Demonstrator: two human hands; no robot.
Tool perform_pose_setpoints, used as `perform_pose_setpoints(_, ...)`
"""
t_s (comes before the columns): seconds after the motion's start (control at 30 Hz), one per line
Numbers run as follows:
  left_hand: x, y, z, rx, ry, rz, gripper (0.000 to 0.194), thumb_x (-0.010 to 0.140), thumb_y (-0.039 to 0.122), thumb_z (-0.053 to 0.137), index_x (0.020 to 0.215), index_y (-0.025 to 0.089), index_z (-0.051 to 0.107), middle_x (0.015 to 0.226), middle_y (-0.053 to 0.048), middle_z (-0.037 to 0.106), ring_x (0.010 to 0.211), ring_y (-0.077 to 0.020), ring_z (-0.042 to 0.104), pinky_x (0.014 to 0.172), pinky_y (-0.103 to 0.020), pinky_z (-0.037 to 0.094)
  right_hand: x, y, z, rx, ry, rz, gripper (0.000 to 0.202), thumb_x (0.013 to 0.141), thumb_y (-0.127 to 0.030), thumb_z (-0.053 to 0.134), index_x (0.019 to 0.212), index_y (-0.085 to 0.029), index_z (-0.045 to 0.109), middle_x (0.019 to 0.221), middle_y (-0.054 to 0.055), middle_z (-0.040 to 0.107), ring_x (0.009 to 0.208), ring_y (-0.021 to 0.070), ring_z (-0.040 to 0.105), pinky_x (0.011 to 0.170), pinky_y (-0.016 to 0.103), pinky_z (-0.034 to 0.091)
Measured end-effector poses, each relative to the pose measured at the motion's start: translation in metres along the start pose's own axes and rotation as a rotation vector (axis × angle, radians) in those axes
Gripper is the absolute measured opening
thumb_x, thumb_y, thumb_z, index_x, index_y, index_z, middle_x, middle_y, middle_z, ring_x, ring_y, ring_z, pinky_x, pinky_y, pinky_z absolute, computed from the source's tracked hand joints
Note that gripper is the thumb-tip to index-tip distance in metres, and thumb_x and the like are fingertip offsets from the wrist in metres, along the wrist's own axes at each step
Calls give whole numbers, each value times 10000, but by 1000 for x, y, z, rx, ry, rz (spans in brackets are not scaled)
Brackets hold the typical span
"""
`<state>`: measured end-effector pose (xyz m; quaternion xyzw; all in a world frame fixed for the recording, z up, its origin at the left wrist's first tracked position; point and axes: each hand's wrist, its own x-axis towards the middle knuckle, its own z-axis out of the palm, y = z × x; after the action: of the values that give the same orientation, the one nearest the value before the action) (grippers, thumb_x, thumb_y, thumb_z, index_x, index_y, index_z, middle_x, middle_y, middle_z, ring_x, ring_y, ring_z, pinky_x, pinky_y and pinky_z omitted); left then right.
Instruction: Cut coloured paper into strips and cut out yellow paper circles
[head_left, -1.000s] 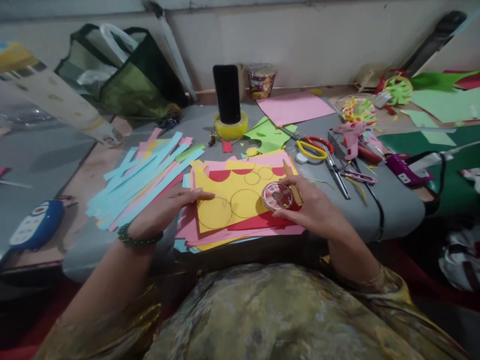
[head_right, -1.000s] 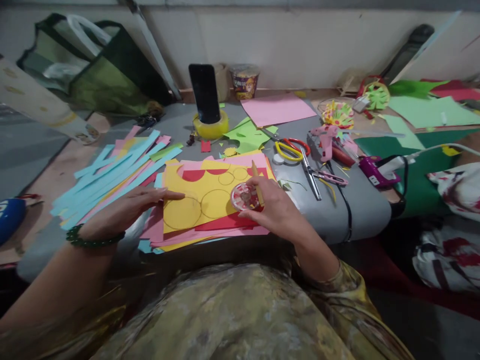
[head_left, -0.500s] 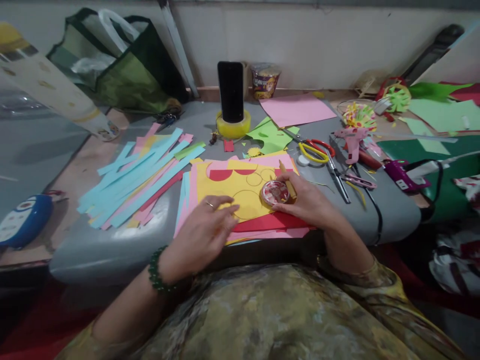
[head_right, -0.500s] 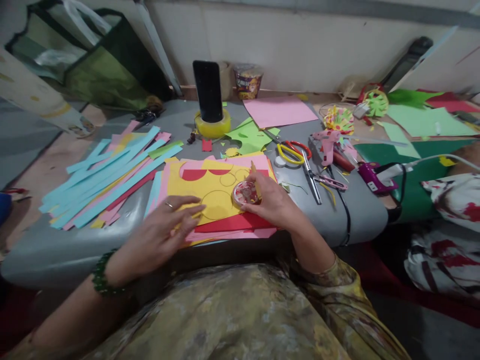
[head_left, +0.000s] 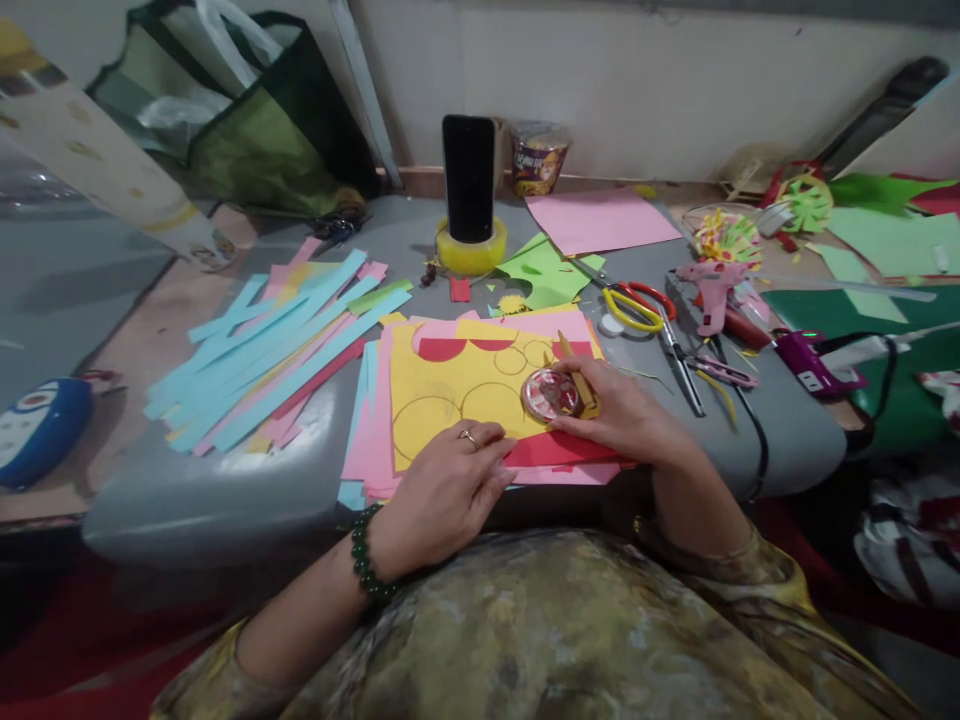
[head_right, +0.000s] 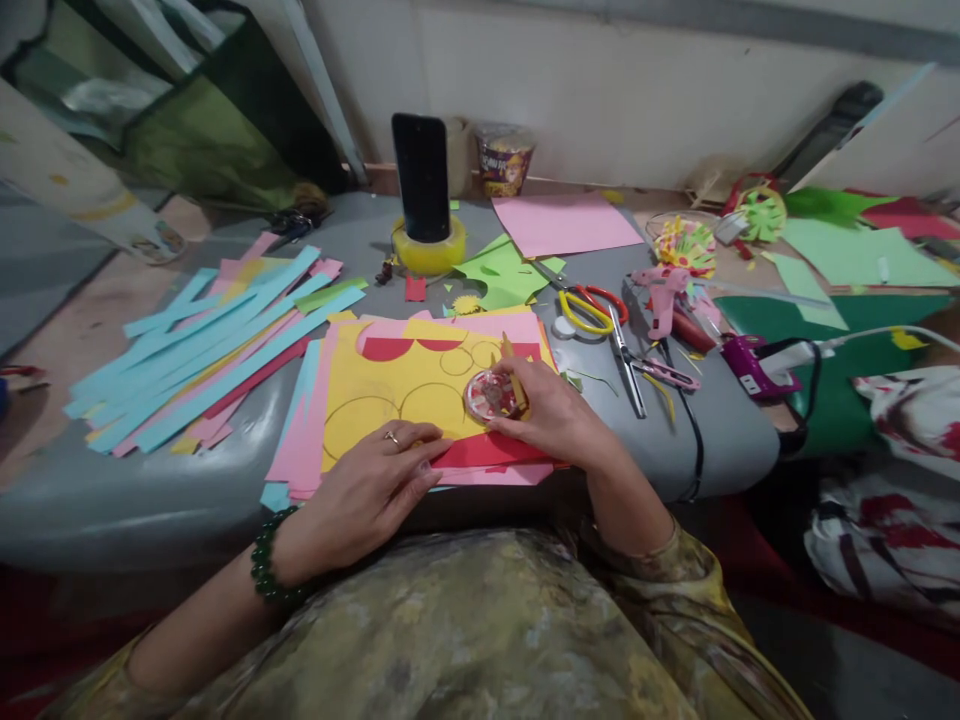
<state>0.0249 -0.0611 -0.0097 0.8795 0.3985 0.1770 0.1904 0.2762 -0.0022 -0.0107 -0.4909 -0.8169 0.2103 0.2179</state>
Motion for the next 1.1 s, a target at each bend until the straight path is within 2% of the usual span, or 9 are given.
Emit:
perform_pose_setpoints(0.37, 2, 3, -3, 0, -8, -9, 416, 1028, 295, 353, 1211, 127, 687, 1154, -156, 706, 1056, -258, 642, 950, -413, 547, 3, -4, -4, -23, -21, 3, 446, 763, -330, 776, 1164, -244, 600, 1063, 72, 711, 944, 271, 679, 808, 410, 561)
perform_pose_setpoints(0.6, 3, 2, -3, -28, -17, -27, 381, 1014, 287, 388, 1205, 168, 694, 1130, -129, 713, 1037, -249, 642, 944, -419, 552, 2, -1, -3, -33, -20, 16, 475, 756, -335, 784, 1189, -257, 603, 1051, 66, 715, 955, 278, 679, 811, 421, 560)
perform_pose_setpoints(0.8, 4, 2, -4, -9, -28, -13, 425, 1035, 323, 339, 1170, 145, 700, 1107, -137, 714, 1023, -252, 648, 923, -408, 551, 4, 0, -6, -21, -79, 46, 488, 732, -311, 820, 1171, -263, 611, 1106, 52, 718, 980, 255, 678, 837, 393, 548)
perform_pose_setpoints(0.97, 6, 2, -6, -14, -56, -26, 435, 1034, 341, 328, 1188, 178, 701, 1127, -122, 719, 1042, -261, 649, 914, -416, 554, 5, -2, -16, 25, -183, -32, 320, 810, -298, 753, 1108, -252, 648, 1079, 48, 732, 983, 234, 679, 871, 379, 542)
perform_pose_setpoints(1.1, 6, 2, -6, 11, -48, -9, 469, 1040, 350, 308, 1185, 145, 703, 1121, -148, 725, 1044, -277, 656, 921, -424, 556, 5, -3, -21, 58, -214, -85, 219, 894, -254, 639, 1112, -243, 644, 1115, 62, 727, 1034, 236, 665, 932, 403, 532)
